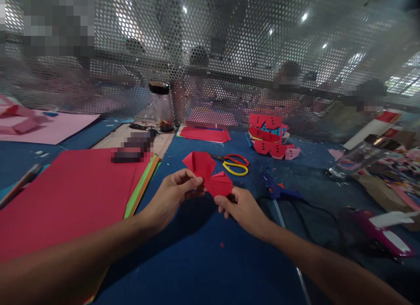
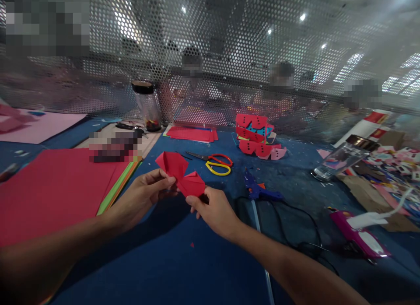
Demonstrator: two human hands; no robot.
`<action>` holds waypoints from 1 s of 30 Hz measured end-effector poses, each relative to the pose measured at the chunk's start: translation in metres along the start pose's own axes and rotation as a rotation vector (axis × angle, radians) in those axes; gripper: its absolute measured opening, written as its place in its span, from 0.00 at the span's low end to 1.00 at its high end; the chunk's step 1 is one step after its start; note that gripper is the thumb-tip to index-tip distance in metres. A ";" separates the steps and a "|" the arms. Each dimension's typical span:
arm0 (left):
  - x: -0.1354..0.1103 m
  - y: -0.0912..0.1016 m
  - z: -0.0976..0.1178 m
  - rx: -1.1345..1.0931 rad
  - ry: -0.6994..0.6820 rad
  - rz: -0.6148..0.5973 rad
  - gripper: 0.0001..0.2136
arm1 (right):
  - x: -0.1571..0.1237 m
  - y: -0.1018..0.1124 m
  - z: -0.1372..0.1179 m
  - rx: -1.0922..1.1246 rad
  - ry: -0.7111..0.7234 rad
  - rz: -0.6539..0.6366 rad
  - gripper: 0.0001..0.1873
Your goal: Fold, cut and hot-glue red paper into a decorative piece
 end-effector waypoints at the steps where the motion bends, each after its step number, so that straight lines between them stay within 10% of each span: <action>1: 0.000 0.000 0.000 0.005 -0.004 0.003 0.12 | 0.000 0.000 0.000 -0.003 -0.003 0.001 0.15; 30: 0.005 0.003 0.005 -0.012 -0.077 0.051 0.12 | 0.002 0.004 -0.002 -0.069 0.021 -0.064 0.13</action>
Point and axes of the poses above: each hand's wrist, its own x-axis towards the middle knuckle, its own y-axis out of the back of the hand, z = x × y, the point moved 2 cm from there along x, towards the middle knuckle, and after that the axes turned 9 degrees about y, right-handed, at the moved point
